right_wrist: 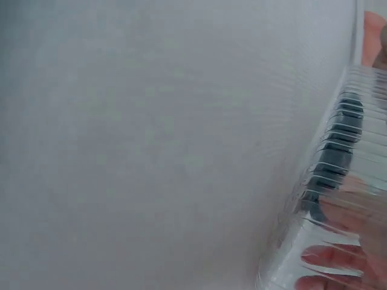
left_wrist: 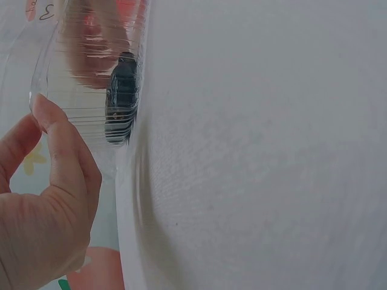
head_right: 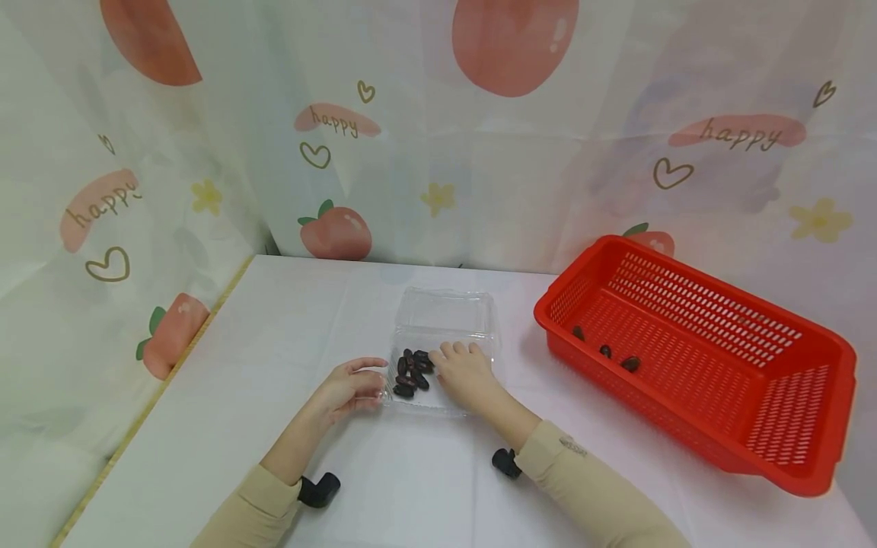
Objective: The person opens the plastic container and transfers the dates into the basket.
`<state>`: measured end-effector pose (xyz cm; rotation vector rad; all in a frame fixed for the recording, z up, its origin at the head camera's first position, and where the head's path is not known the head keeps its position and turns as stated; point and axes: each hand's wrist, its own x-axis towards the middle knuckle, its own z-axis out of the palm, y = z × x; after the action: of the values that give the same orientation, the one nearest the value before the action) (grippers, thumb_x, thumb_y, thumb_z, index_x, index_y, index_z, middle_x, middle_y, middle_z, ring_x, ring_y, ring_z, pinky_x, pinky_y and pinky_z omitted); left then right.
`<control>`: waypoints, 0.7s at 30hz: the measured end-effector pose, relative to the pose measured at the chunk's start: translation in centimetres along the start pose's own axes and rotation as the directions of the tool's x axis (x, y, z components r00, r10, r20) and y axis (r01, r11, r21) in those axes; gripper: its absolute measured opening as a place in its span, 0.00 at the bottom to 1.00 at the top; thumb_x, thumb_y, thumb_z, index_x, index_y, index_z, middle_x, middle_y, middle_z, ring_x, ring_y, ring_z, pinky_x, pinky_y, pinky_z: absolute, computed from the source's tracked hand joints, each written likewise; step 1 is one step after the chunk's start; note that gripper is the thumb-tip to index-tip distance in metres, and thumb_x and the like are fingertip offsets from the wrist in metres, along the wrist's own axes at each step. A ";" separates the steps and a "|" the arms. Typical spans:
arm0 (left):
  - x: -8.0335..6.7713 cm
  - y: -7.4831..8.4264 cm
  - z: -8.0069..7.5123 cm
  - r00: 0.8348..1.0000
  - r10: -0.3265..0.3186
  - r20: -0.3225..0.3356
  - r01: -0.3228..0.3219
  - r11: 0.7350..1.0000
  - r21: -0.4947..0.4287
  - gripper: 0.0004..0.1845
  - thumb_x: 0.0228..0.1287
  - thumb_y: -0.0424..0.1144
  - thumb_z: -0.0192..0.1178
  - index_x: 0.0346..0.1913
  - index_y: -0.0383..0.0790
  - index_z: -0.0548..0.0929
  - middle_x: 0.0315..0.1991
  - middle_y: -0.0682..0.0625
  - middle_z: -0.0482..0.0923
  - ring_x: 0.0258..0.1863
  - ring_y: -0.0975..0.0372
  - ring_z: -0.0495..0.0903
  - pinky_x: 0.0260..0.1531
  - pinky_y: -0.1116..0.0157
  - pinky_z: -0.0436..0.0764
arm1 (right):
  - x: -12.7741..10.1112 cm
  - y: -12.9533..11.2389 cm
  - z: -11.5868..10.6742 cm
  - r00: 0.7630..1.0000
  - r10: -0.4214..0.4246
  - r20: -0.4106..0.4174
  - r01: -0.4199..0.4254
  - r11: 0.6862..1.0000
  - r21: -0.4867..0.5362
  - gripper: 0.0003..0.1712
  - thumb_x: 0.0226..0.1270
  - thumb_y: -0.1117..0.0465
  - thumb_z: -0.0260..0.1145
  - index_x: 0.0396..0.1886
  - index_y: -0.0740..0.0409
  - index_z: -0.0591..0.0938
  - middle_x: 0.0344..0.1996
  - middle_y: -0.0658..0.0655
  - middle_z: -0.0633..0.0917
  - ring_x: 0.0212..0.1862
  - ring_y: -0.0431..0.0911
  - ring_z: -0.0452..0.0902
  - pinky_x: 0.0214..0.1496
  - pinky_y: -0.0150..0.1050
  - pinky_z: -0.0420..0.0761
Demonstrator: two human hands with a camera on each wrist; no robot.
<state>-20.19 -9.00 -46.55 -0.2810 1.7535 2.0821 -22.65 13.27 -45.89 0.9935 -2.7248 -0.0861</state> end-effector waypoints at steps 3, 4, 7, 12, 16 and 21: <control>0.1 0.0 0.0 1.000 -0.008 -0.008 0.008 1.000 0.008 0.21 0.55 0.25 0.58 0.54 0.31 0.73 0.27 0.50 0.77 0.23 0.63 0.77 0.24 0.69 0.81 | 0.4 -0.2 0.1 1.000 -0.003 0.001 0.003 1.000 -0.026 0.11 0.58 0.57 0.64 0.40 0.55 0.76 0.30 0.52 0.75 0.32 0.47 0.72 0.29 0.37 0.69; 0.1 0.0 0.0 1.000 -0.006 -0.007 0.006 1.000 0.012 0.20 0.55 0.25 0.58 0.54 0.31 0.73 0.27 0.50 0.77 0.24 0.63 0.77 0.24 0.69 0.81 | 0.5 -0.2 0.1 1.000 -0.005 0.002 0.005 0.999 -0.035 0.11 0.59 0.58 0.63 0.40 0.55 0.76 0.30 0.53 0.75 0.32 0.47 0.72 0.29 0.37 0.69; 0.1 0.1 0.0 1.000 -0.003 -0.007 0.003 1.000 0.017 0.20 0.55 0.26 0.58 0.54 0.31 0.73 0.28 0.50 0.77 0.24 0.63 0.77 0.24 0.69 0.81 | 0.9 -0.5 0.0 1.000 0.002 0.030 0.000 0.998 -0.068 0.10 0.60 0.58 0.62 0.39 0.56 0.75 0.30 0.53 0.76 0.31 0.46 0.72 0.29 0.37 0.70; 0.1 0.0 0.0 1.000 -0.003 -0.006 0.003 1.000 0.015 0.20 0.55 0.26 0.58 0.54 0.31 0.74 0.28 0.50 0.78 0.24 0.63 0.78 0.24 0.69 0.81 | 1.4 -0.8 -0.1 0.992 0.018 0.122 -0.002 0.992 -0.125 0.13 0.61 0.58 0.61 0.44 0.59 0.76 0.32 0.55 0.78 0.33 0.47 0.74 0.33 0.39 0.74; 0.2 0.0 0.0 1.000 -0.010 -0.009 0.010 1.000 0.008 0.20 0.55 0.26 0.58 0.53 0.32 0.74 0.28 0.50 0.78 0.23 0.63 0.78 0.24 0.69 0.81 | 1.6 -0.9 -0.2 0.989 0.017 0.145 0.005 0.989 -0.150 0.13 0.61 0.60 0.60 0.44 0.60 0.76 0.32 0.55 0.78 0.34 0.48 0.74 0.34 0.41 0.76; 0.1 0.0 0.0 1.000 -0.014 -0.015 0.015 1.000 0.010 0.20 0.55 0.26 0.58 0.53 0.33 0.74 0.28 0.50 0.78 0.23 0.63 0.78 0.23 0.69 0.81 | 1.6 -0.8 0.0 0.993 0.013 0.121 0.006 0.987 -0.159 0.11 0.60 0.61 0.61 0.41 0.61 0.77 0.30 0.56 0.78 0.31 0.48 0.74 0.32 0.41 0.76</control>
<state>-20.32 -8.95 -46.56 -0.3058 1.7651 2.0650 -23.28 11.63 -45.71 0.9671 -2.7759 -0.3690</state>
